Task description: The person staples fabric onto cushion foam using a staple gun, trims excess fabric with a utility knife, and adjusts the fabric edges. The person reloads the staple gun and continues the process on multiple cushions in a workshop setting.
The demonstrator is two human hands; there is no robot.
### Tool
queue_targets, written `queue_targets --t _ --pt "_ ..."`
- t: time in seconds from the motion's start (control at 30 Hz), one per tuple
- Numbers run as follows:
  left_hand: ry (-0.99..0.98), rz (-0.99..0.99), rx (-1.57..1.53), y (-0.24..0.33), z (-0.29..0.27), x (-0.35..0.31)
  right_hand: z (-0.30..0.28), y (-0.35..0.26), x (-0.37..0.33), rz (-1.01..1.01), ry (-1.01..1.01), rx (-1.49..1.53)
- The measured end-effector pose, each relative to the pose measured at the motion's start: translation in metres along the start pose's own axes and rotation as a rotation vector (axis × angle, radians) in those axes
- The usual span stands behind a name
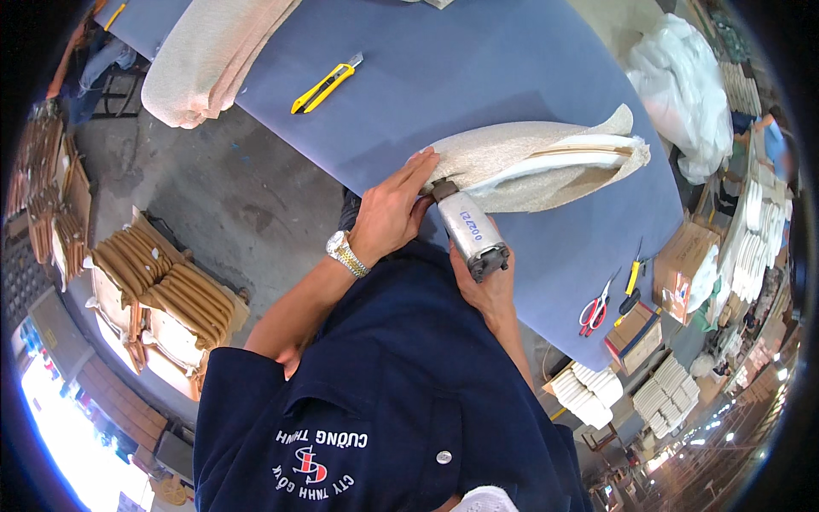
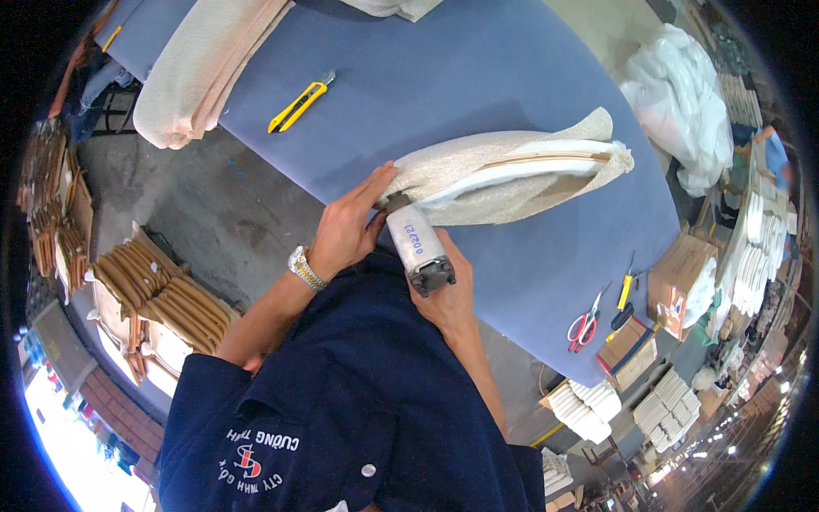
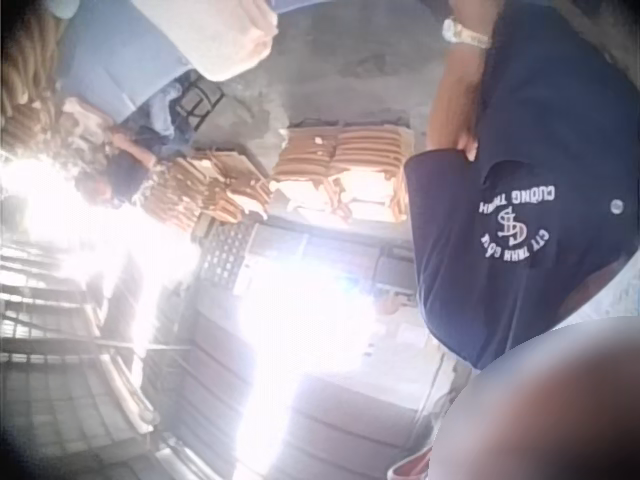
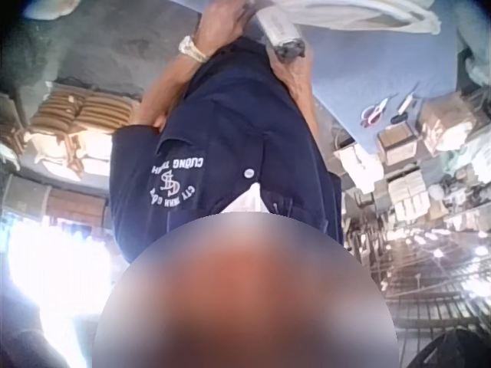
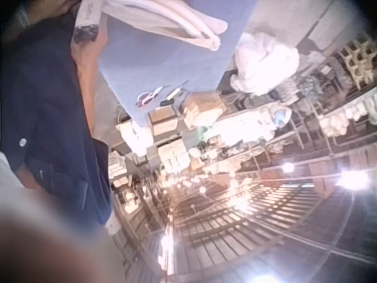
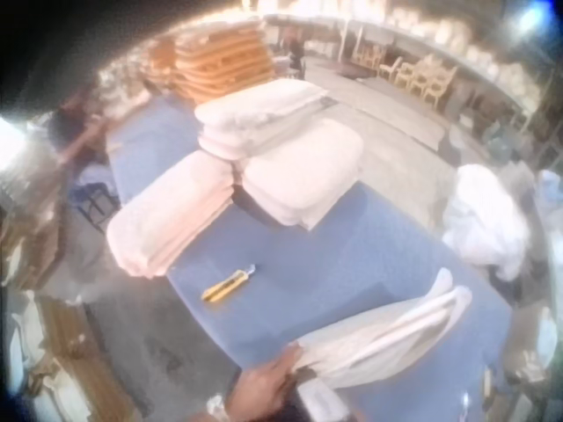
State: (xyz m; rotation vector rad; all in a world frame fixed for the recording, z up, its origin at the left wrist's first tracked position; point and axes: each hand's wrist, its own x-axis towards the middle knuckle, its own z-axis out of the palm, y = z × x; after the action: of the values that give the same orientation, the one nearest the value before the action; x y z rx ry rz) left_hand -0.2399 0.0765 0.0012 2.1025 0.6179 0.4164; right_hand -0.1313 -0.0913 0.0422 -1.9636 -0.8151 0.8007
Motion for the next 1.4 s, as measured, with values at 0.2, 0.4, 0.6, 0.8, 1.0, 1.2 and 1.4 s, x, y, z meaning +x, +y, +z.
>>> queue_targets --t 0.2,0.4,0.6,0.8,1.0,1.2,1.4 --pt "0.065 -0.034 -0.031 0.006 0.009 -0.01 0.005 -0.008 -0.003 -0.008 0.006 -0.041" --pt "0.031 -0.012 -0.04 0.0 0.007 -0.007 0.006 0.013 -0.01 0.021 0.035 0.018" --pt "0.047 0.003 0.004 -0.005 0.021 -0.017 -0.043 0.024 -0.061 0.184 0.177 0.026" --pt "-0.135 0.13 0.134 -0.018 0.043 -0.017 -0.119 0.179 -0.097 0.333 0.465 -0.535" --pt "-0.322 0.238 0.281 -0.02 0.054 -0.017 -0.166 0.23 -0.07 0.282 0.725 -0.463" --pt "-0.365 0.303 0.333 -0.035 0.058 -0.014 -0.173 0.174 0.01 0.225 0.867 -0.02" --pt "-0.426 0.277 0.331 -0.04 0.056 -0.016 -0.18 0.194 0.041 0.167 1.043 -0.052"
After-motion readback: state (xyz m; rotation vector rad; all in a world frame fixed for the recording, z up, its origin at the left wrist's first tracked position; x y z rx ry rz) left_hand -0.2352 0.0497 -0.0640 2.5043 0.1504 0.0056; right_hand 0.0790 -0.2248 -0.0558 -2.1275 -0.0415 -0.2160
